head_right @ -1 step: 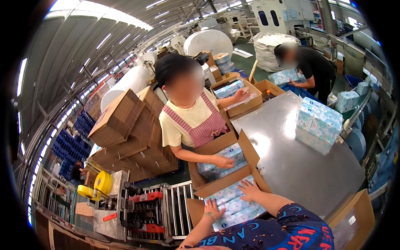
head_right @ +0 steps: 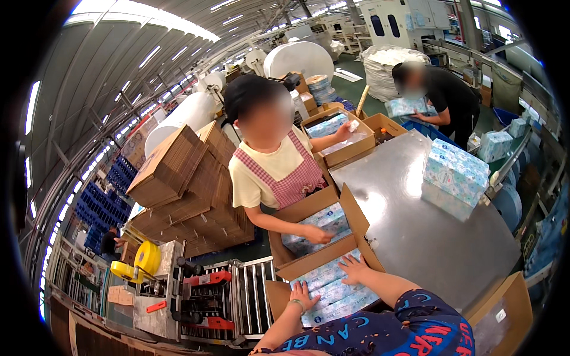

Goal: The person assembles cardboard boxes by hand and places packages of tissues inside them at a packing station.

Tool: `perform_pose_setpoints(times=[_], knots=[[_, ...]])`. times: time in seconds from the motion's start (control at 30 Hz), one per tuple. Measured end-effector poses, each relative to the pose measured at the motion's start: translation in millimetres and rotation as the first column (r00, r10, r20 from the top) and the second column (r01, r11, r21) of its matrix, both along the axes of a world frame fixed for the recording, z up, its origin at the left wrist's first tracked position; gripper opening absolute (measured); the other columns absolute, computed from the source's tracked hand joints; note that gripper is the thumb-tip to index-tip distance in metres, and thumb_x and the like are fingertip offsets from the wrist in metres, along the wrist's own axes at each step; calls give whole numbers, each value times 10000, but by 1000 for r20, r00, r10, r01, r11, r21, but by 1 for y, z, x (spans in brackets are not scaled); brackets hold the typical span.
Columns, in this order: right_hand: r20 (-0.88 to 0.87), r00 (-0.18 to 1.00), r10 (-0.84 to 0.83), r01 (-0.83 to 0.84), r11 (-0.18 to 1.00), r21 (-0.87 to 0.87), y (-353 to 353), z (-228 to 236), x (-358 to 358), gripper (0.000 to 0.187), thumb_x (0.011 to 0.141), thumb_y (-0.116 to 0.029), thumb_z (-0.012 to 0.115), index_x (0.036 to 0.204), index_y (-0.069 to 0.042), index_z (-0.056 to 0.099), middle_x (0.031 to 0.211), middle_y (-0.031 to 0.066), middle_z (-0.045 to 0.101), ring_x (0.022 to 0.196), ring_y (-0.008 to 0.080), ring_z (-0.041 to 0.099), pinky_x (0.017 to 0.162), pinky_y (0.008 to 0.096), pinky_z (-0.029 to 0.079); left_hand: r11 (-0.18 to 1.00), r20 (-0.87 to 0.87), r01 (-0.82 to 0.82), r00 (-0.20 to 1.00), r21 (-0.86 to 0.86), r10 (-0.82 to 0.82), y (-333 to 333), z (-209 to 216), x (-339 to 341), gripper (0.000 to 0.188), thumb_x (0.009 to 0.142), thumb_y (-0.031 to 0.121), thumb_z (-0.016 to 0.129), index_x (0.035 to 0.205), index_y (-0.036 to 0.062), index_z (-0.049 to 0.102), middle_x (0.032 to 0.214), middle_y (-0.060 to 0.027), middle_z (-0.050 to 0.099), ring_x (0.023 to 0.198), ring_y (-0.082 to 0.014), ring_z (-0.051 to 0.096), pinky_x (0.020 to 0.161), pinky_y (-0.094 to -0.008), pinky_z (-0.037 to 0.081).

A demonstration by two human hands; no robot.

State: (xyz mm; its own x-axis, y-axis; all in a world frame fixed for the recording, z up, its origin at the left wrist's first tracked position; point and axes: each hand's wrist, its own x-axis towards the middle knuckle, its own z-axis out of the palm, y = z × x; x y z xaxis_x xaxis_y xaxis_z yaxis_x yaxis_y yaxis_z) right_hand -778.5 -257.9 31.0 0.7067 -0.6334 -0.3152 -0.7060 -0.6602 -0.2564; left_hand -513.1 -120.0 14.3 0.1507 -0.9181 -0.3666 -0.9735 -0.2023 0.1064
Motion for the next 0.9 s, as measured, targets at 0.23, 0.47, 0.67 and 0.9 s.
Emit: perform_pose_setpoints(times=[0.23, 0.47, 0.67, 0.9], knots=[[728, 662, -177, 432, 884, -178, 22, 126, -60, 343, 873, -293, 650, 1060, -10, 698, 1037, 203, 708, 1005, 390, 653, 899, 474, 500, 916, -263, -83, 965, -393, -26, 47, 96, 32, 800, 787, 396, 778, 1399, -18, 472, 1408, -291, 472, 1352, -427, 419, 1129, -497, 351], [154, 725, -671, 674, 738, 43, 77, 42, -78, 220, 817, -131, 628, 965, 11, 708, 960, 237, 711, 922, 433, 677, 863, 485, 542, 827, -596, -552, 630, 106, 498, 145, 58, 55, 642, 801, 479, 762, 1167, -39, 667, 1072, -231, 717, 969, -381, 691, 868, -434, 535], [158, 795, -586, 584, 809, 64, 109, 36, 9, 252, 820, -158, 582, 932, 27, 712, 962, 276, 698, 925, 439, 679, 852, 495, 542, 913, -570, -389, 726, 120, 385, 174, 14, 169, 467, 857, 373, 744, 1162, 22, 700, 1058, -170, 743, 948, -287, 719, 837, -387, 553], [236, 718, -655, 419, 678, 604, 198, 69, 204, 823, 864, -131, 640, 1557, -48, 205, 1276, 318, 594, 1213, 463, 570, 1040, 473, 447, 910, -727, -345, 561, 229, 396, 219, 79, 318, 1002, 865, 592, 693, 1484, -90, 297, 1427, -297, 502, 1266, -337, 573, 1018, -417, 480]])
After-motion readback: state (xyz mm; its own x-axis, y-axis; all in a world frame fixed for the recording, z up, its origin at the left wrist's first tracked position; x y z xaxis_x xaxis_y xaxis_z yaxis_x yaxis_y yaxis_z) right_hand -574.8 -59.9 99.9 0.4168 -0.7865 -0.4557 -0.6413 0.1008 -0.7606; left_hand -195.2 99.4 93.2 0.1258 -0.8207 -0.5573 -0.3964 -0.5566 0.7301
